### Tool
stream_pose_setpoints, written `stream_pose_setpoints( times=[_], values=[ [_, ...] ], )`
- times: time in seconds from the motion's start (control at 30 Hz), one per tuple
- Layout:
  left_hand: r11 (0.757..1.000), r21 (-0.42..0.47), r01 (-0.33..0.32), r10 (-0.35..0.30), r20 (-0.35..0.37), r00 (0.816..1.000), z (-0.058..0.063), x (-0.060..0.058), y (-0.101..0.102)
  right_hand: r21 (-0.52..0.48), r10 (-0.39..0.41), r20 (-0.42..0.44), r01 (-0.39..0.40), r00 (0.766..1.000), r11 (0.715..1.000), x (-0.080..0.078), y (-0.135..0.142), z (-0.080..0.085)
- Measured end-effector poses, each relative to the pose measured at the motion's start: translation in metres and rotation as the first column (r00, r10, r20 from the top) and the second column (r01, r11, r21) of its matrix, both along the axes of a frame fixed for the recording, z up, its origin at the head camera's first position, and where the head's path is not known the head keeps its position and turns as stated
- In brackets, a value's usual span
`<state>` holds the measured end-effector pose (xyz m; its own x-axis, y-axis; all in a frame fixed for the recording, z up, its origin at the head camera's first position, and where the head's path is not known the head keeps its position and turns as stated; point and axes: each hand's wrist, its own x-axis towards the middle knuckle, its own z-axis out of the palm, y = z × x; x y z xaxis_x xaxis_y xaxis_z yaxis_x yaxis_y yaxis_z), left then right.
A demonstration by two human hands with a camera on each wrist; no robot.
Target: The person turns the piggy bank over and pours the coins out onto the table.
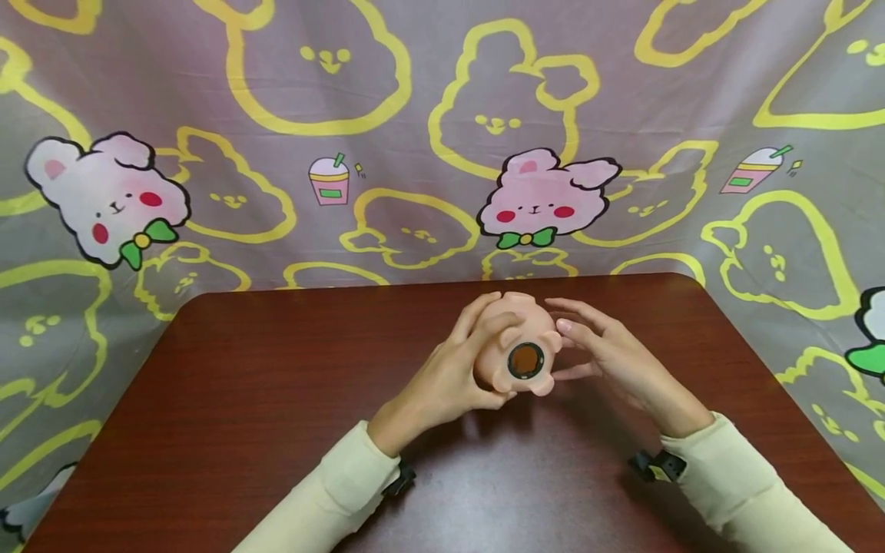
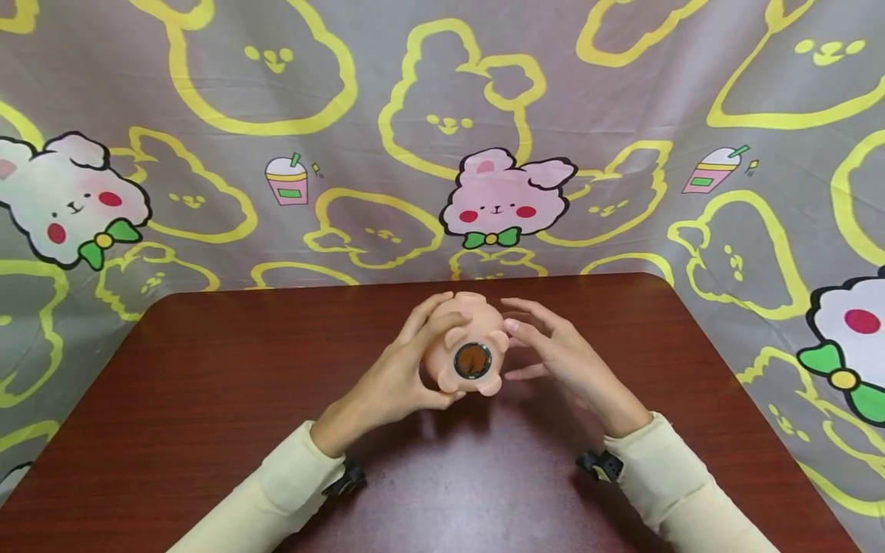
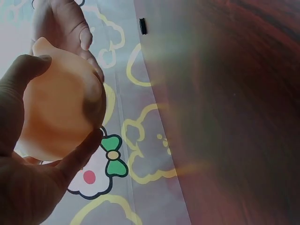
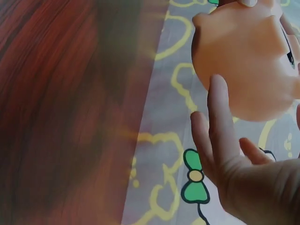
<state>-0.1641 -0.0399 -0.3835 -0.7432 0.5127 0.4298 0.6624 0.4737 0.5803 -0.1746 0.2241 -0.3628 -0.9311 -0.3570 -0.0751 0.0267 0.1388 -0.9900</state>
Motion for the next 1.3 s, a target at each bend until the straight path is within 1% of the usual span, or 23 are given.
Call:
stream_pose_setpoints(
  times=[0.13, 0.23, 0.4, 0.47, 0.53, 0.6, 0.73, 0.87, 0.97, 1.07, 1.13, 1.17, 1.23, 1.27, 1.3],
  values=[
    [0.999, 0.012, 0.043, -0.043, -0.009, 0.999, 0.0, 0.0, 0.003, -0.078, 0.076, 0.062, -0.071, 0.995, 0.994, -0.001, -0.001, -0.003],
    [0.998, 0.017, 0.068, -0.068, -0.017, 0.998, 0.0, 0.0, 0.004, -0.133, 0.135, 0.091, -0.122, 0.987, 0.984, -0.003, -0.002, -0.004],
    [0.996, 0.014, 0.09, -0.09, -0.019, 0.996, -0.003, 0.0, 0.004, -0.241, 0.241, 0.121, -0.207, 0.963, 0.948, -0.005, -0.002, -0.007],
    [0.995, 0.01, 0.098, -0.098, -0.019, 0.995, -0.004, -0.001, 0.004, -0.277, 0.272, 0.131, -0.228, 0.953, 0.933, -0.005, -0.003, -0.007],
    [0.994, 0.003, 0.105, -0.105, -0.018, 0.994, -0.005, -0.002, 0.004, -0.292, 0.285, 0.134, -0.237, 0.949, 0.926, -0.005, -0.003, -0.008],
    [0.994, -0.002, 0.112, -0.112, -0.013, 0.994, -0.005, -0.002, 0.003, -0.297, 0.276, 0.135, -0.227, 0.952, 0.927, -0.005, -0.004, -0.008],
    [0.993, -0.005, 0.115, -0.115, 0.006, 0.993, -0.006, -0.002, 0.002, -0.294, 0.229, 0.133, -0.182, 0.964, 0.938, -0.004, -0.007, -0.007],
    [0.994, 0.006, 0.113, -0.113, 0.047, 0.992, -0.007, -0.004, 0.0, -0.284, 0.185, 0.115, -0.147, 0.976, 0.947, -0.003, -0.009, -0.008],
    [0.991, 0.05, 0.127, -0.131, 0.096, 0.987, -0.008, -0.006, -0.001, -0.25, 0.132, 0.08, -0.108, 0.988, 0.962, -0.002, -0.012, -0.01],
    [0.985, 0.116, 0.125, -0.141, 0.143, 0.98, -0.01, -0.008, -0.002, -0.172, 0.067, 0.025, -0.062, 0.997, 0.983, 0.0, -0.014, -0.011],
    [0.977, 0.18, 0.116, -0.153, 0.201, 0.968, -0.01, -0.01, -0.001, -0.101, 0.033, -0.026, -0.036, 0.999, 0.994, 0.002, -0.016, -0.012],
    [0.969, 0.22, 0.111, -0.163, 0.238, 0.957, -0.01, -0.01, -0.001, -0.066, 0.02, -0.056, -0.023, 0.998, 0.998, 0.003, -0.017, -0.012],
    [0.945, 0.314, 0.095, -0.202, 0.329, 0.922, -0.009, -0.011, 0.0, -0.015, 0.001, -0.115, -0.003, 0.993, 1.0, 0.006, -0.019, -0.013],
    [0.93, 0.358, 0.08, -0.222, 0.374, 0.9, -0.009, -0.012, 0.0, 0.007, -0.004, -0.154, 0.005, 0.988, 1.0, 0.007, -0.02, -0.013],
    [0.911, 0.406, 0.069, -0.252, 0.417, 0.873, -0.008, -0.012, 0.0, 0.026, -0.006, -0.193, 0.011, 0.981, 1.0, 0.008, -0.021, -0.013]
  ],
)
